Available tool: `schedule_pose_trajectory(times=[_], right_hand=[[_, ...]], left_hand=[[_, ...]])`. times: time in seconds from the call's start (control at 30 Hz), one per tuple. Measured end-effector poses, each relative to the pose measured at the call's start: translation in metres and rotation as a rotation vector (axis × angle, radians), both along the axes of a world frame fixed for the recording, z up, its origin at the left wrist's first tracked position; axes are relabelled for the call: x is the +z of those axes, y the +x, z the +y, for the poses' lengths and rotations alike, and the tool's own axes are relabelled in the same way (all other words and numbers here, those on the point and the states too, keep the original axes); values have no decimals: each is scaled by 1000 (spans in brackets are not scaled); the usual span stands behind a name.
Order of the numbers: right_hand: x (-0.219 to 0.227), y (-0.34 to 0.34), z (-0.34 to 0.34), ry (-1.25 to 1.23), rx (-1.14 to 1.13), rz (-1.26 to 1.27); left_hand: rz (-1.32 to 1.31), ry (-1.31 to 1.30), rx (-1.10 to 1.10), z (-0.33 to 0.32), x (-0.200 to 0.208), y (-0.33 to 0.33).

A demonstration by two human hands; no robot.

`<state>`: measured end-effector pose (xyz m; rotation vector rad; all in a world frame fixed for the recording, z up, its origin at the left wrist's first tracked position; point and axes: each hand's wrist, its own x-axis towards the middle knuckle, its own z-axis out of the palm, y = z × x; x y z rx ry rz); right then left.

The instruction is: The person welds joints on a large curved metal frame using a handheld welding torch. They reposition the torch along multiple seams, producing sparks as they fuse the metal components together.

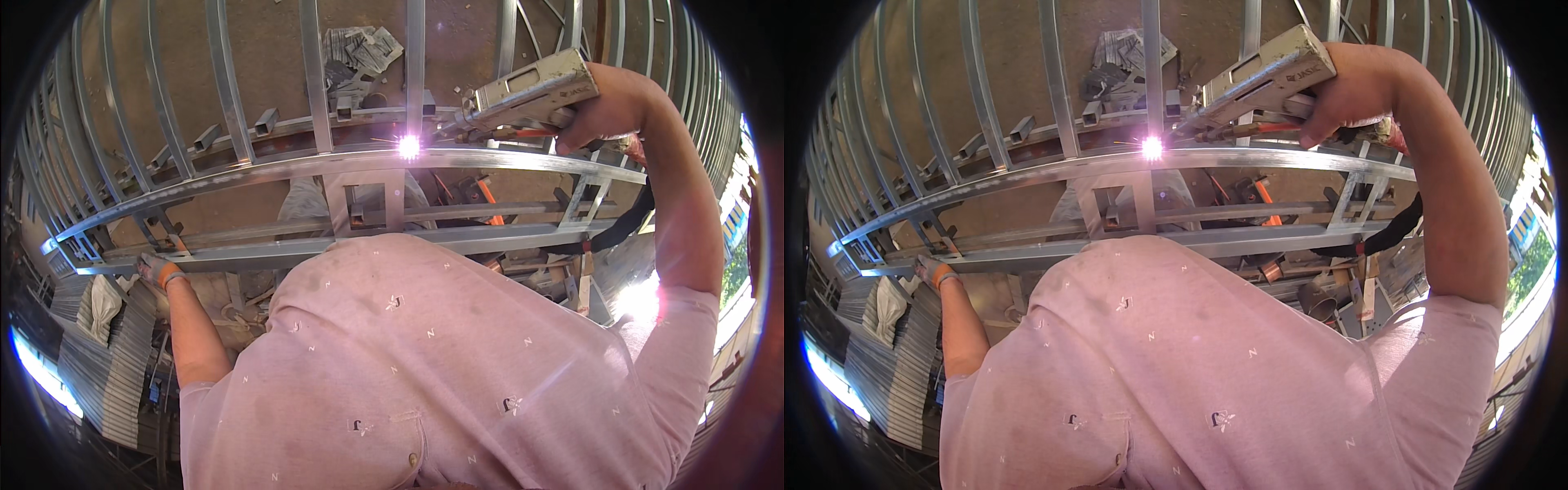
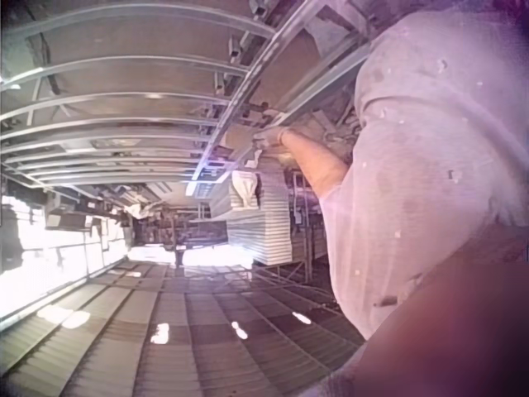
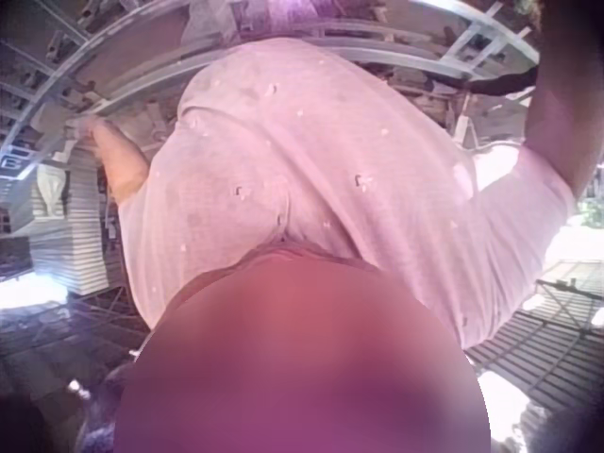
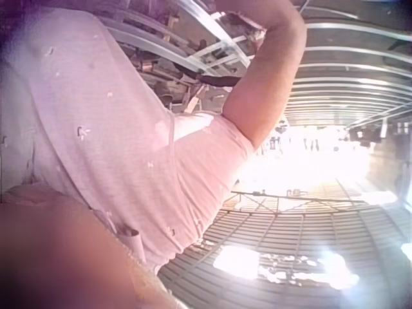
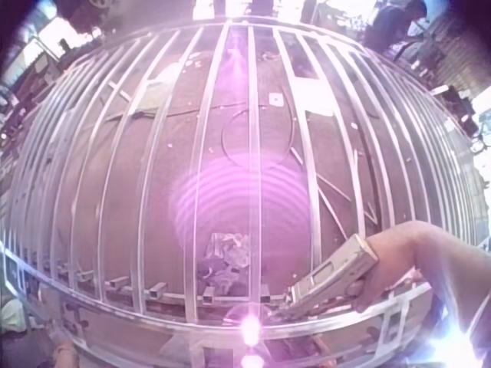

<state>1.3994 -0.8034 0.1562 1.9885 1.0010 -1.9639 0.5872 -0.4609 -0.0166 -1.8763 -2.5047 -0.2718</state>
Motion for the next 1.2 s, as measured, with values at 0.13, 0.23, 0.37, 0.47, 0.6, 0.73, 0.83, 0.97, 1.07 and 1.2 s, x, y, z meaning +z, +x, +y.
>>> schedule_pose_trajectory(times=[0.13,0.23,0.37,0.47,0.6,0.73,0.83,0.97,1.07,1.2], right_hand=[[2,2,0,-18,2,-3],[0,1,-2,-7,-12,18],[-2,3,-5,-27,-39,39],[-3,4,-8,-15,-50,47],[-4,1,-12,-16,-81,52],[-2,-1,-15,-11,-80,2],[-3,-1,-14,-16,-79,59],[-1,-1,-18,-18,-83,19],[10,4,-23,31,-159,59],[37,2,-36,92,-270,21]], left_hand=[[-155,-4,93,-9,14,31],[-189,-14,115,-13,20,44],[-177,-11,102,-13,21,47],[-193,-2,125,-13,21,48],[-146,-17,102,-15,22,50],[-185,18,79,-13,18,42],[-178,39,29,-6,12,29],[-177,53,26,0,4,15],[-152,70,48,-1,2,13],[-111,11,3,2,3,17]])
